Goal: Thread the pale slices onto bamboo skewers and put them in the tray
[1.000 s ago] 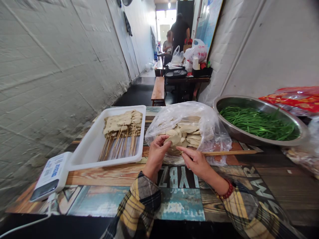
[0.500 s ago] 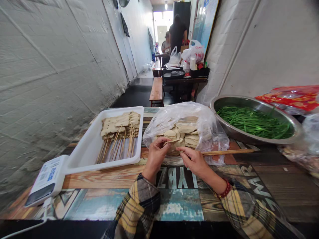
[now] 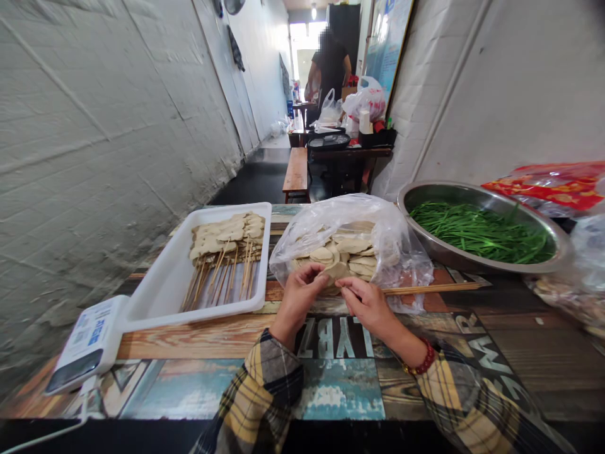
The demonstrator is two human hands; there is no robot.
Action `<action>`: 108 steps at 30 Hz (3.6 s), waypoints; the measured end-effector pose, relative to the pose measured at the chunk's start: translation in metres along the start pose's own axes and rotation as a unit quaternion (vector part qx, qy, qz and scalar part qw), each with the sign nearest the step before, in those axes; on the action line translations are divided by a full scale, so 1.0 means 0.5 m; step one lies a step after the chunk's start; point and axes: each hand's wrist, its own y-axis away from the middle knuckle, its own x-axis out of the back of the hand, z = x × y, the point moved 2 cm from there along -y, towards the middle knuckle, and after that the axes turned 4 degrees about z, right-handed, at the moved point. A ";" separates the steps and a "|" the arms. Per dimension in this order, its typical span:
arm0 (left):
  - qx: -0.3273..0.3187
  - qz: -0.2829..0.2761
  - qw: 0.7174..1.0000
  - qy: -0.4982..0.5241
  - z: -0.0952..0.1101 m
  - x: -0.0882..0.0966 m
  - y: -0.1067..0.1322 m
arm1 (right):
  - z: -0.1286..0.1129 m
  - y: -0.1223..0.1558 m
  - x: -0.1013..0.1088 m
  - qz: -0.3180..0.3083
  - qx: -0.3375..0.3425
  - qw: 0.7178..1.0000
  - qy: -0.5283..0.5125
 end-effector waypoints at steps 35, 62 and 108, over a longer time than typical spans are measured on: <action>0.090 0.061 0.981 0.158 -0.014 0.010 -0.005 | -0.011 0.008 0.002 -0.031 0.045 0.998 -0.001; 0.031 0.039 0.996 0.069 -0.012 0.000 -0.001 | 0.005 0.008 -0.002 -0.009 0.025 1.000 -0.004; 0.021 -0.046 0.999 -0.003 -0.002 -0.013 0.007 | -0.004 0.004 -0.004 -0.013 -0.067 0.995 -0.075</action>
